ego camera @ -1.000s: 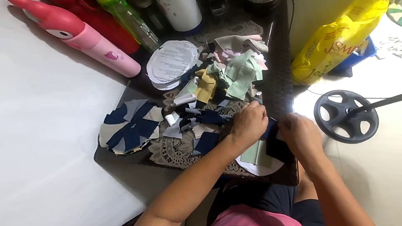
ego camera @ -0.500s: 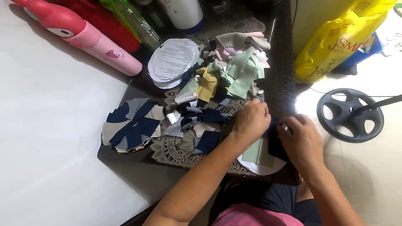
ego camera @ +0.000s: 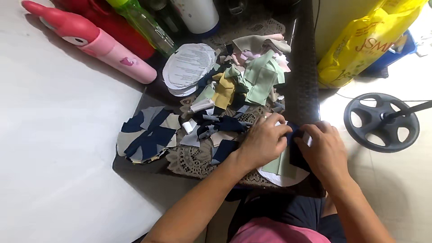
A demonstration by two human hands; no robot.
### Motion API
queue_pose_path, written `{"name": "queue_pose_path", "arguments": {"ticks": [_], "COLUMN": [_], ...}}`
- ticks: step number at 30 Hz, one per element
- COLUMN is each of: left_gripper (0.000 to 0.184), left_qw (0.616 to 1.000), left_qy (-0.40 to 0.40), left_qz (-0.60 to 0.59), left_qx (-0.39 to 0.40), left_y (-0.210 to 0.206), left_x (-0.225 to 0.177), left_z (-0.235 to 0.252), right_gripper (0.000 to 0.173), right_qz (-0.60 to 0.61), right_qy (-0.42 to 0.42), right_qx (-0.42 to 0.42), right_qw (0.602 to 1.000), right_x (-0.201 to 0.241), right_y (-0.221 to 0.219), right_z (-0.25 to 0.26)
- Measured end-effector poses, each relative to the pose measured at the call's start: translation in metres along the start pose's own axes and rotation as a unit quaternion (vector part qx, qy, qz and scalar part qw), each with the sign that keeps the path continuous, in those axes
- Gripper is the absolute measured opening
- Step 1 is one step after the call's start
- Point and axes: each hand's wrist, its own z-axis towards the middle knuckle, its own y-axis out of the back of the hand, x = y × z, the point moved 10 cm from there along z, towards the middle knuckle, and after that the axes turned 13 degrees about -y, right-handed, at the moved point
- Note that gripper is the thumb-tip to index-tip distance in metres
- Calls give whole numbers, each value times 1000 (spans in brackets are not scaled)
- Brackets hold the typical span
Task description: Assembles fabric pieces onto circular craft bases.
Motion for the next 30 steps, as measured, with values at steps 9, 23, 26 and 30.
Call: {"name": "queue_pose_path", "arguments": {"ticks": [9, 23, 26, 30], "left_gripper": [25, 37, 32, 31], "left_qw": [999, 989, 998, 999], "left_qy": [43, 114, 65, 15], "left_qz": [2, -49, -20, 33], "left_qx": [-13, 84, 3, -28], "left_y": [-5, -14, -5, -8], "left_x": [10, 21, 8, -9], "left_z": [-1, 0, 1, 2], "right_gripper": [23, 18, 16, 17], "right_qz": [-9, 176, 155, 96], "right_qy": [-16, -135, -123, -15], "right_qx": [21, 128, 69, -10], "right_qw": [1000, 967, 978, 995], "right_x": [0, -48, -65, -49], "right_y": [-1, 21, 28, 26], "right_z": [3, 16, 4, -17]}}
